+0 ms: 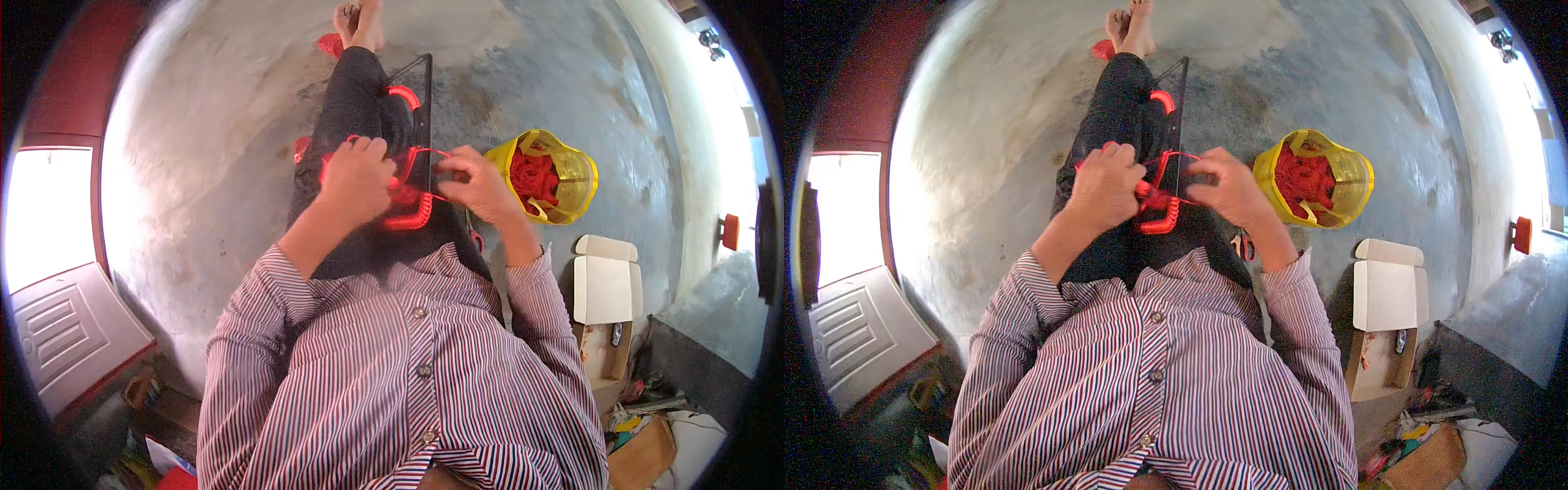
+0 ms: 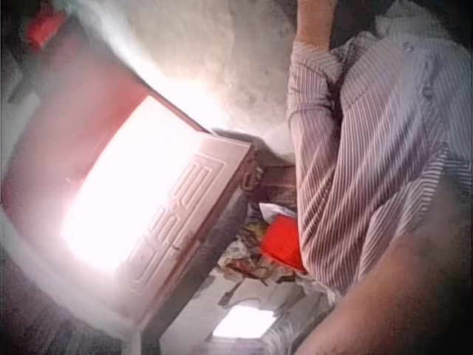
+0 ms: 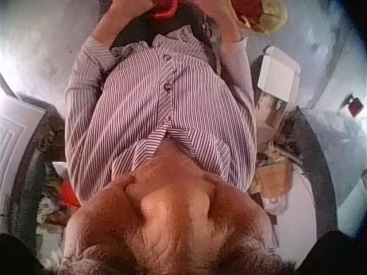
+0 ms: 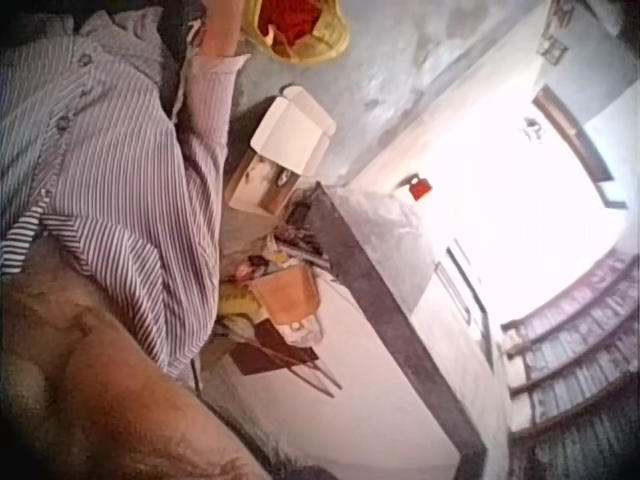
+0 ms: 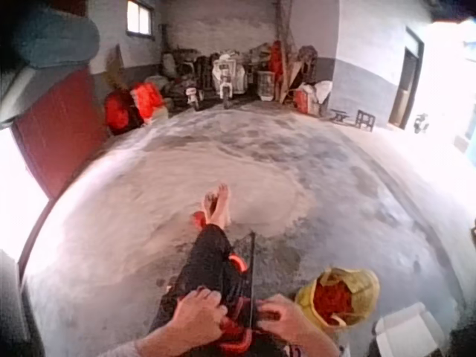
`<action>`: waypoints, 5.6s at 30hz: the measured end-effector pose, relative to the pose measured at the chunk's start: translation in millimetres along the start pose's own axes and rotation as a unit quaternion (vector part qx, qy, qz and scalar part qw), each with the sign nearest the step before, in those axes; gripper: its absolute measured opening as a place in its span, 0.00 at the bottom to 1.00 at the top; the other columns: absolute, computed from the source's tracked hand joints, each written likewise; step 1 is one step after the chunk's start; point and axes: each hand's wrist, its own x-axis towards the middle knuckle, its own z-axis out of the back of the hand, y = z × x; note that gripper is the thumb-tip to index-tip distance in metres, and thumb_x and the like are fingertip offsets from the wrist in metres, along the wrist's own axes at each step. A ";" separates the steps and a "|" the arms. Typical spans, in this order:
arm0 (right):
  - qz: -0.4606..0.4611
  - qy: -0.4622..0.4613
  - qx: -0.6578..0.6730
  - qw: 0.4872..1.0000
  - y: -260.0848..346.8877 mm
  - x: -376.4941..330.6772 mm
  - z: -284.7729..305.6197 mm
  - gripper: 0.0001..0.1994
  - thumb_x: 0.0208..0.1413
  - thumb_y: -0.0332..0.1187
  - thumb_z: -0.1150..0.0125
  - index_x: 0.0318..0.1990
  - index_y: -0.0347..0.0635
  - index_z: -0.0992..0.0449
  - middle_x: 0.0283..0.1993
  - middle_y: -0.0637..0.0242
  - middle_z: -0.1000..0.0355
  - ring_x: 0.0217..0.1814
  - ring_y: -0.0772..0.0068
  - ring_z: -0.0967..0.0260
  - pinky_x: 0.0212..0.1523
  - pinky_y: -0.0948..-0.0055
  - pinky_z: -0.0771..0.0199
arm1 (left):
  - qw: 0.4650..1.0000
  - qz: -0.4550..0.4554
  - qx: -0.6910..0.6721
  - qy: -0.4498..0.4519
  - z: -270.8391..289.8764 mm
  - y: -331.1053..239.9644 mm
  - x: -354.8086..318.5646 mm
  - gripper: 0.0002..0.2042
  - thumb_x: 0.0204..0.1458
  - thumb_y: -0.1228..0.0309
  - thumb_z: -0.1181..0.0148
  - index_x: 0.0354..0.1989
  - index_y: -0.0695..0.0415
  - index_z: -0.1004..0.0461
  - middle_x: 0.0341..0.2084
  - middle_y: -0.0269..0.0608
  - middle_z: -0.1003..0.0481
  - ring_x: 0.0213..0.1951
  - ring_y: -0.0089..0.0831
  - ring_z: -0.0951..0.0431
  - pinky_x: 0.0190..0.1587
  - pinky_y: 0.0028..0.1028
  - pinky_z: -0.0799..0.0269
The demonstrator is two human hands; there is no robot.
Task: Wrapping a black plastic or metal frame component with red decorative rope for furniture manufacturing.
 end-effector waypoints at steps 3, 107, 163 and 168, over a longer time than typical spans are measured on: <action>-0.001 0.047 -0.118 0.992 -3.0 6.5 -15.2 0.15 0.40 0.31 0.35 0.38 0.36 0.25 0.40 0.58 0.33 0.43 0.63 0.33 0.44 0.68 0.32 | 0.976 0.102 -0.192 -0.012 -19.6 -20.4 5.9 0.12 0.36 0.73 0.46 0.32 0.60 0.29 0.33 0.43 0.28 0.43 0.44 0.28 0.45 0.40 0.32; -0.064 -0.184 0.240 0.951 38.2 -6.4 31.1 0.09 0.46 0.32 0.37 0.34 0.38 0.28 0.38 0.61 0.27 0.38 0.64 0.28 0.41 0.66 0.29 | 0.660 0.251 -0.705 -0.062 -49.5 -25.8 14.7 0.20 0.41 0.79 0.46 0.47 0.66 0.34 0.42 0.43 0.30 0.45 0.33 0.28 0.51 0.31 0.34; 0.250 0.082 0.619 0.740 120.5 -83.8 142.3 0.11 0.65 0.37 0.61 0.42 0.40 0.36 0.22 0.68 0.38 0.18 0.74 0.40 0.23 0.69 0.38 | 0.687 0.050 -0.594 -0.416 65.3 36.9 87.4 0.09 0.50 0.71 0.49 0.35 0.56 0.42 0.32 0.36 0.45 0.33 0.30 0.44 0.36 0.28 0.47; 0.135 -0.174 0.479 0.850 90.4 -75.8 85.9 0.12 0.52 0.34 0.43 0.42 0.39 0.33 0.30 0.68 0.34 0.28 0.76 0.36 0.29 0.73 0.31 | 0.836 0.173 -0.438 -0.282 -7.5 15.7 -11.6 0.25 0.40 0.78 0.43 0.52 0.66 0.35 0.49 0.48 0.32 0.52 0.39 0.32 0.56 0.31 0.38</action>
